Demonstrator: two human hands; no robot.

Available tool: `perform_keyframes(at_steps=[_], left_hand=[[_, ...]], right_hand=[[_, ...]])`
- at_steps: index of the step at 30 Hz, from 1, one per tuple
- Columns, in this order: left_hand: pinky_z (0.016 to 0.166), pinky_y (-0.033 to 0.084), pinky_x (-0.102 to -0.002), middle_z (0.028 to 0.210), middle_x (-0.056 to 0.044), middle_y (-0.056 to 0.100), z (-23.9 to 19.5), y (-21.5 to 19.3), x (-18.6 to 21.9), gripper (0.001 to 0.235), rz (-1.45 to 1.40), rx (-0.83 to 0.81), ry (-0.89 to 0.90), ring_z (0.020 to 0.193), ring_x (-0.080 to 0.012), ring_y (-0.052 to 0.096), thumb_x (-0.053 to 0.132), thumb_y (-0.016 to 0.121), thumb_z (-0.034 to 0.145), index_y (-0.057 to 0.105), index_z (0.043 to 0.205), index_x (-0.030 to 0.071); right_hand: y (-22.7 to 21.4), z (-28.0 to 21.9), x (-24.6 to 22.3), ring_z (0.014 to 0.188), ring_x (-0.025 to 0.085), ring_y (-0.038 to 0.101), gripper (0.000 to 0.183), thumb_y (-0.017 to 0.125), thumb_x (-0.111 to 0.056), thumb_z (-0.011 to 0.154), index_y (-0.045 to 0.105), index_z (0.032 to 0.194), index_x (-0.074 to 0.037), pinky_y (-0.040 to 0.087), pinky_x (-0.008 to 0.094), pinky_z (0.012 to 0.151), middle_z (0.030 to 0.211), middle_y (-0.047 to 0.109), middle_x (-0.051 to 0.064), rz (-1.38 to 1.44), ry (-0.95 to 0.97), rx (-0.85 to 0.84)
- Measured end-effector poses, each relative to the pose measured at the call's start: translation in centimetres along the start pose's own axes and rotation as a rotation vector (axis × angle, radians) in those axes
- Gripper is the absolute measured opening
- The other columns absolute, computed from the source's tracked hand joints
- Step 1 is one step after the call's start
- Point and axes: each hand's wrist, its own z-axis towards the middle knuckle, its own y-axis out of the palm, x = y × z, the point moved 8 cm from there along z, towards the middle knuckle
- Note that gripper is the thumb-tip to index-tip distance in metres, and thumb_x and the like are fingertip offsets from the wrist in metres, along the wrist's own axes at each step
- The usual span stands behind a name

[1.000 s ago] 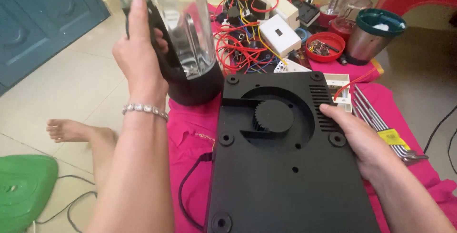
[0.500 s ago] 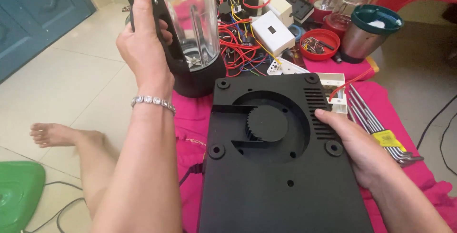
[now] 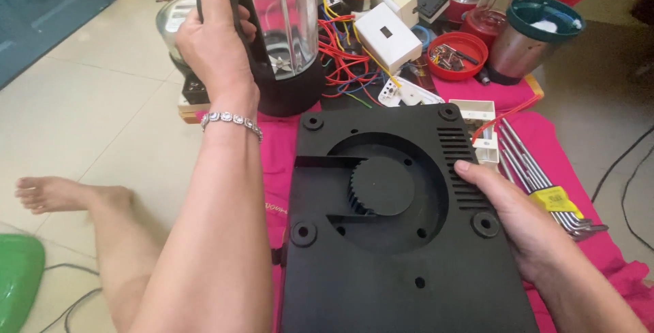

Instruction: The person works on the base of a blender, manipulating internal wires and components. They use a screwdriver to tighten screws on the black plastic base while sitting on the floor.

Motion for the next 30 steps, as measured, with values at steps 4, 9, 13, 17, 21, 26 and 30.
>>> perform_keyframes(at_steps=[4,9,13,17,21,26,30], left_hand=[[0.049,0.05,-0.02,0.057,0.0,0.065,0.2,1.0,-0.5,0.052,-0.082,-0.001,-0.016,0.047,-0.0067,0.061,0.062,0.063,0.071,0.068,0.065,0.011],[0.052,0.051,-0.021,0.053,0.002,0.063,0.3,1.2,-0.6,0.057,-0.011,0.011,-0.005,0.048,-0.0062,0.059,0.068,0.055,0.072,0.068,0.061,0.013],[0.053,0.051,-0.02,0.05,0.002,0.064,0.9,1.0,-0.9,0.062,0.027,0.031,0.027,0.046,-0.0072,0.061,0.07,0.053,0.072,0.069,0.059,0.012],[0.051,0.05,-0.02,0.051,0.001,0.064,1.5,1.4,-1.3,0.058,-0.01,0.018,0.037,0.046,-0.007,0.061,0.067,0.055,0.074,0.069,0.061,0.012],[0.049,0.049,-0.02,0.052,0.001,0.064,2.4,2.1,-1.7,0.059,0.008,0.012,0.056,0.046,-0.0072,0.061,0.067,0.056,0.076,0.07,0.062,0.011],[0.055,0.051,-0.02,0.056,0.001,0.065,1.9,2.0,-1.7,0.057,0.023,-0.029,-0.018,0.05,-0.0072,0.062,0.067,0.056,0.076,0.067,0.066,0.012],[0.061,0.055,-0.022,0.065,0.0,0.067,1.6,2.4,-2.2,0.059,0.057,-0.16,0.039,0.058,-0.0076,0.066,0.069,0.057,0.078,0.066,0.075,0.011]], right_hand=[[-0.2,0.2,0.1,0.087,0.028,0.054,0.042,0.052,-0.033,0.102,0.067,0.127,-0.002,0.036,0.038,0.069,0.109,0.07,0.022,0.025,0.03,0.016],[-0.1,0.3,0.1,0.092,0.032,0.055,0.046,0.048,-0.032,0.104,0.066,0.127,0.003,0.035,0.041,0.074,0.114,0.071,0.027,0.006,0.06,0.019],[0.7,-1.4,-0.6,0.108,0.036,0.059,0.049,0.047,-0.032,0.103,0.062,0.136,0.001,0.038,0.044,0.088,0.129,0.07,0.028,-0.007,0.125,0.077],[0.6,-1.1,-0.7,0.104,0.039,0.058,0.051,0.048,-0.036,0.102,0.06,0.136,-0.001,0.036,0.045,0.081,0.125,0.067,0.033,-0.057,0.13,0.095],[0.1,-0.2,0.0,0.095,0.034,0.056,0.048,0.049,-0.033,0.104,0.063,0.132,0.004,0.036,0.042,0.077,0.117,0.07,0.03,-0.01,0.115,0.064],[0.0,-0.4,-0.3,0.099,0.036,0.058,0.05,0.051,-0.031,0.103,0.064,0.134,0.006,0.037,0.043,0.079,0.119,0.071,0.031,-0.016,0.102,0.078],[0.3,-0.8,-0.4,0.103,0.036,0.057,0.051,0.05,-0.032,0.103,0.062,0.137,0.003,0.036,0.043,0.082,0.123,0.069,0.032,-0.022,0.099,0.076]])
